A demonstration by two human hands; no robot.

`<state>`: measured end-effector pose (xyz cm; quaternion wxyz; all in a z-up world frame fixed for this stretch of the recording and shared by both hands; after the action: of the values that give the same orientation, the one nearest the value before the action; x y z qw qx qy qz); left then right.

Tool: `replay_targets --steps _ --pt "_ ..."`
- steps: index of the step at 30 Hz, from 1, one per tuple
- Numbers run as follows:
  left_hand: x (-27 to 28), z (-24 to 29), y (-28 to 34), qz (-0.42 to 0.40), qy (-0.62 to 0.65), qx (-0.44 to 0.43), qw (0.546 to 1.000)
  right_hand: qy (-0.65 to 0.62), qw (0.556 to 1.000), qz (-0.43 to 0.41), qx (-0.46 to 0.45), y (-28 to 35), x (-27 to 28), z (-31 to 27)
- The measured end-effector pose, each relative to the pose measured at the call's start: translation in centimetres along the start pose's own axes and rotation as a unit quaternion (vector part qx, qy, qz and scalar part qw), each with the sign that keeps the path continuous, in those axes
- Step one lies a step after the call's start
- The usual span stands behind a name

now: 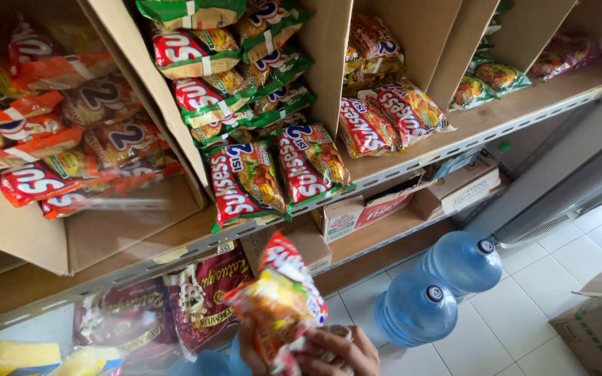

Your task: Stocking and organizing instant noodle packets on store shelves.

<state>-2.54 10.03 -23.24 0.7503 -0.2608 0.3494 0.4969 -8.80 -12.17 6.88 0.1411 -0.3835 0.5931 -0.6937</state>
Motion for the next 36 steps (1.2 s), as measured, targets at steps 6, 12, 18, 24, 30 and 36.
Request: replay_targets --steps 6,12,18,24,30,36 --pt "-2.9 2.2 -8.9 0.105 0.099 -0.057 0.988 -0.174 0.878 0.083 -0.439 3.2 -0.7 3.4" --pt "-9.9 6.1 -8.5 0.179 0.149 -0.153 0.960 -0.117 0.967 0.057 -0.217 5.5 -3.3 -0.3" --pt "-6.4 5.6 -8.9 0.191 0.164 -0.179 0.951 -0.389 0.657 0.172 -0.622 9.5 -5.2 3.3" --pt "-6.0 1.6 -8.1 0.134 0.104 -0.144 0.975 -0.446 0.629 0.116 -0.626 10.2 -6.6 3.5" --pt "-20.5 12.9 -9.2 -0.101 0.024 -0.103 0.989 -0.394 0.634 0.163 -0.645 11.6 -1.1 6.5" --pt "-18.6 8.4 -10.6 -0.281 0.118 0.264 0.915 -0.118 0.879 -0.022 -0.462 0.3 7.1 7.3"
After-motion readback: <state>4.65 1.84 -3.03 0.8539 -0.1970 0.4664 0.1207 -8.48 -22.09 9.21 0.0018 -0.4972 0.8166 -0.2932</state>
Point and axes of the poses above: each hand's wrist, its own y-axis away from the middle knuckle, its own x-axis out of the back of the hand, z = x × y, the point moved 6 cm from there along -y, towards the middle knuckle, and after that the axes turned 14 degrees about x, right-handed, at the moved point
